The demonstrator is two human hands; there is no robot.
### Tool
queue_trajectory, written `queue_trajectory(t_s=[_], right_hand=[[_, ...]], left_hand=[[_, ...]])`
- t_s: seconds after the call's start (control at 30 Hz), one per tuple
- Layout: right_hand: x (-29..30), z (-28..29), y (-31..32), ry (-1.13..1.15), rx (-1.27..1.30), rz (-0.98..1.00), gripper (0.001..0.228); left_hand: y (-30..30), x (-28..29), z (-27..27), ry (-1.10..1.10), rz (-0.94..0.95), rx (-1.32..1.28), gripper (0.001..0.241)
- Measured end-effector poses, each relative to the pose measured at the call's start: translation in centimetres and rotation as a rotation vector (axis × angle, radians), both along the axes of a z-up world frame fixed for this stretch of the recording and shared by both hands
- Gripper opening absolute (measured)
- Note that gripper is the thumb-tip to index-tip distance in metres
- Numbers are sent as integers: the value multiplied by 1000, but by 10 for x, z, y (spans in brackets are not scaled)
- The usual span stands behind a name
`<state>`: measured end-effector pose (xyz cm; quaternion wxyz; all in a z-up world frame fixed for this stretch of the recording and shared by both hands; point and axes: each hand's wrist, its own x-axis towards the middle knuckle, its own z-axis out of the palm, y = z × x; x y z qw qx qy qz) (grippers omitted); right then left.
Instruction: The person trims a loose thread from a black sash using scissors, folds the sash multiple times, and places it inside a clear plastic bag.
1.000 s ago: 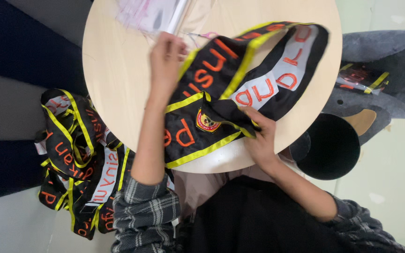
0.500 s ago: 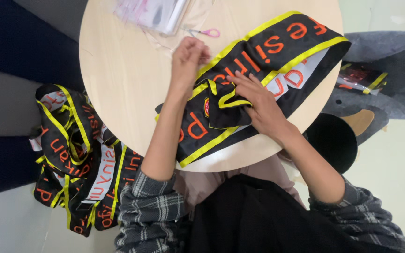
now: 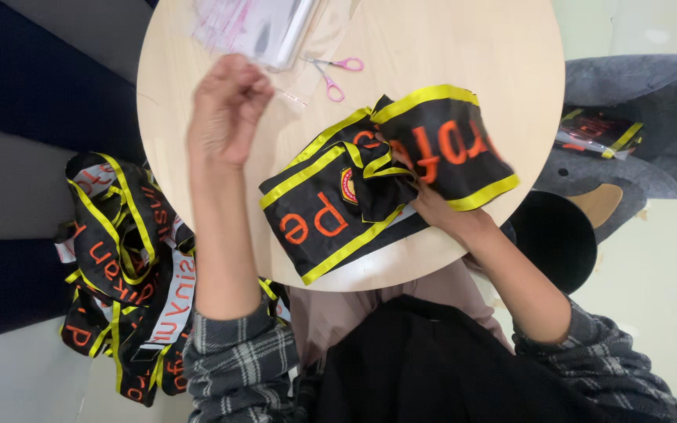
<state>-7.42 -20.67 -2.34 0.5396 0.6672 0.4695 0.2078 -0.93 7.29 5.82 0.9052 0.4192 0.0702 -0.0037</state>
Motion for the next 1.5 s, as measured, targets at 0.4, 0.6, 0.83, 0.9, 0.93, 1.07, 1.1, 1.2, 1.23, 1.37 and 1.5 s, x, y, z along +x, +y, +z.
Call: queue_trajectory(t_s=[0.4,0.6,0.83,0.9,0.93,1.07,1.1,1.2,1.23,1.37,1.5], right_hand=[[2,42,19,1489,1693,-323,21],[4,20,18,1396,1747,-353,23],[19,95,0,1473,1320,-444,43],[27,115,0,1486,1342,-398,46],[33,123,3,1256,1454,-255,33],[102,86,0,552,1222,-91,23],[122,71,-5,550,1226,-94,23],[164,57,-14,755,956,-457,36],[163,70,-14,815,868,-566,36],[171,74,-44,947,819,-749,23],[159,83,-67,1071,1096,-803,12]], left_hand=[[114,-48,18,-208,794,769,22],[-34,-64,-38,-212,598,877,13],[-118,-66,-69,-403,79,1898,40],[-118,-71,-68,-368,53,1932,42],[-118,-71,-67,-361,48,2009,42],[-118,-68,-71,-338,34,2073,43],[-119,-69,-73,-343,30,2074,43],[-118,-66,-72,-353,38,2038,44],[-118,-66,-69,-351,30,2020,44],[-118,-69,-68,-326,-8,2008,43],[-118,-67,-67,-309,-53,2071,44]])
